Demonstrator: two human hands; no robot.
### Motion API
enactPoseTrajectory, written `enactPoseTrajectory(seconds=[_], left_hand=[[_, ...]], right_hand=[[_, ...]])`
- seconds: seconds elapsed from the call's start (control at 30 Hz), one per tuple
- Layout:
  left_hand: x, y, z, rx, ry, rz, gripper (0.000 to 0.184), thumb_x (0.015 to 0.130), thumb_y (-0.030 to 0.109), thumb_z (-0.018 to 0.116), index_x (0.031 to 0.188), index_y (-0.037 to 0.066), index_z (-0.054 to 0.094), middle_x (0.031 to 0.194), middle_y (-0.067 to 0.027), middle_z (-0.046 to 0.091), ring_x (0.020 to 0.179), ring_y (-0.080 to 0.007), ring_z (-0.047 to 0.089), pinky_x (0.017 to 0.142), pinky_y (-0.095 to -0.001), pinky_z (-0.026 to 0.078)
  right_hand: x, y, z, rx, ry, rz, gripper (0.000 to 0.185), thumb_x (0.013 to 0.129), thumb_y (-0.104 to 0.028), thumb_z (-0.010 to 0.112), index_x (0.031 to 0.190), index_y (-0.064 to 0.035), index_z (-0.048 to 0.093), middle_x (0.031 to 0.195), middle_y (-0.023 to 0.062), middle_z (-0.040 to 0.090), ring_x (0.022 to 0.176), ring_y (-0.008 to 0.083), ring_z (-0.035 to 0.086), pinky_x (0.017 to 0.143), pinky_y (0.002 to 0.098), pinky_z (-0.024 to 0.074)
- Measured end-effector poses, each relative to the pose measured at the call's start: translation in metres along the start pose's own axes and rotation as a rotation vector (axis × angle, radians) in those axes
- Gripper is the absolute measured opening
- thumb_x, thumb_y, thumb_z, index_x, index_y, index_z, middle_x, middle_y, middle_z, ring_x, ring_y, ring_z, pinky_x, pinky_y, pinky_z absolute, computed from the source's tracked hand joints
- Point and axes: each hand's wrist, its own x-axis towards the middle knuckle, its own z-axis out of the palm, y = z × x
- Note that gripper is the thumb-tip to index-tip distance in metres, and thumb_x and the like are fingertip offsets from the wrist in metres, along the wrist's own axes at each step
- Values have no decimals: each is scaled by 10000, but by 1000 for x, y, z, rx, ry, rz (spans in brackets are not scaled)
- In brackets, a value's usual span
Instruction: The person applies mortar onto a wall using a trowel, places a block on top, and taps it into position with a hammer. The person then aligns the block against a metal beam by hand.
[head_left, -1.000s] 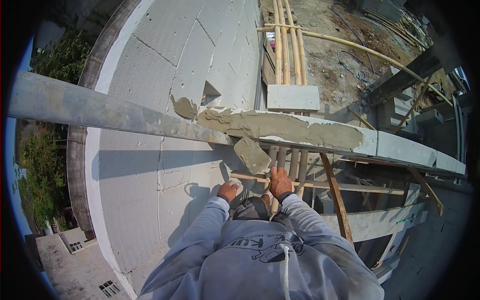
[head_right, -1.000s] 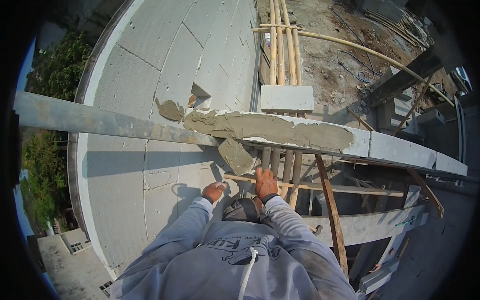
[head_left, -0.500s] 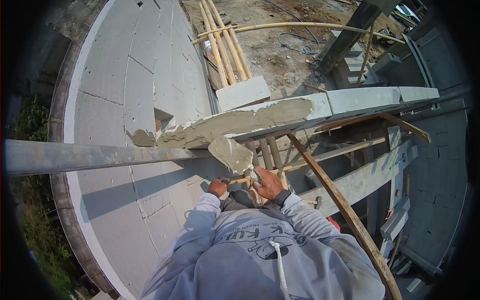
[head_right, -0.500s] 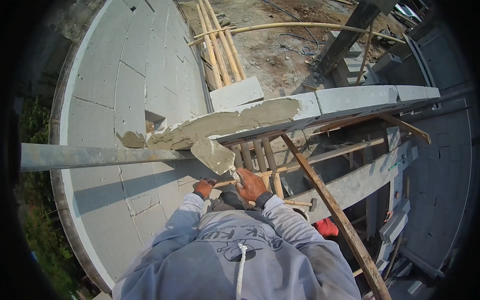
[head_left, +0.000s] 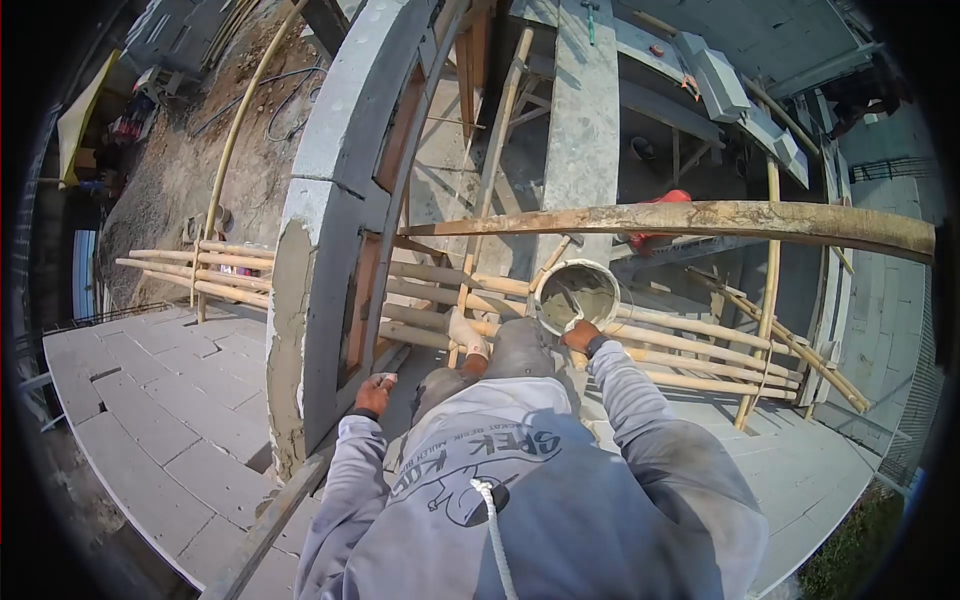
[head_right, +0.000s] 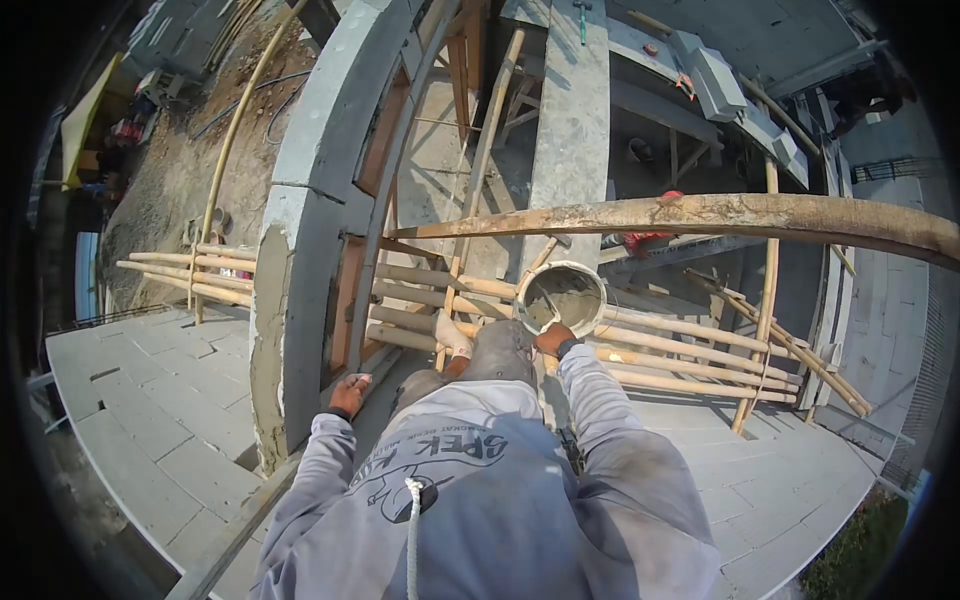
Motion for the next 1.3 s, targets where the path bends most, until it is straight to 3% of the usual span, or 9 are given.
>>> enactPoseTrajectory(seconds=[0.03,0.13,0.2,0.27,0.63,0.77,0.97,1.03,1.3], left_hand=[[7,16,-5,13,7,68,365,819,355,580,991,36,618,878,-172,643,853,-289,610,771,-356,443],[5,103,-17,72,22,139,346,840,351,553,976,40,618,862,-176,635,849,-306,600,771,-374,437],[28,107,-14,133,64,268,353,845,357,545,976,37,617,860,-174,634,850,-307,597,772,-375,435],[31,142,-9,115,47,294,364,846,366,540,968,31,615,868,-178,632,851,-307,594,772,-373,434],[25,195,76,260,-170,254,422,851,399,516,1035,33,619,987,-199,630,968,-331,589,852,-370,434],[28,192,86,283,-184,312,461,844,433,528,1048,30,618,1030,-223,610,1007,-361,563,871,-399,424],[53,202,57,230,-131,346,413,855,372,547,1073,24,595,960,-165,637,901,-276,596,809,-360,447],[51,203,27,148,-95,381,416,851,388,530,1042,27,606,981,-201,623,935,-337,582,824,-389,440],[84,168,-62,86,4,376,400,852,384,523,969,15,622,934,-199,630,879,-328,593,780,-382,441]], right_hand=[[43,40,28,-65,-28,-48,408,688,-283,662,884,73,625,932,228,635,883,314,624,771,381,489],[81,92,52,684,39,204,330,714,-199,660,896,74,619,905,187,649,779,252,651,693,340,519],[64,103,45,597,188,-79,320,748,-178,647,940,71,587,846,156,634,662,237,643,563,343,544],[36,76,27,1268,166,470,320,772,-178,630,981,57,571,824,150,619,643,250,635,519,355,549],[42,157,50,656,305,197,260,808,-199,570,980,-4,583,756,134,616,584,201,619,473,335,526],[35,201,54,555,319,249,359,792,-266,542,994,27,594,861,210,629,790,312,622,683,374,508],[-32,142,-3,883,339,344,265,801,-218,536,885,30,579,763,162,625,570,246,632,507,345,537],[-31,133,3,978,332,390,176,817,-174,547,873,-8,562,776,110,603,588,227,623,467,342,539],[11,73,46,611,422,233,234,806,-219,572,876,4,579,736,114,617,583,203,634,519,331,517]])
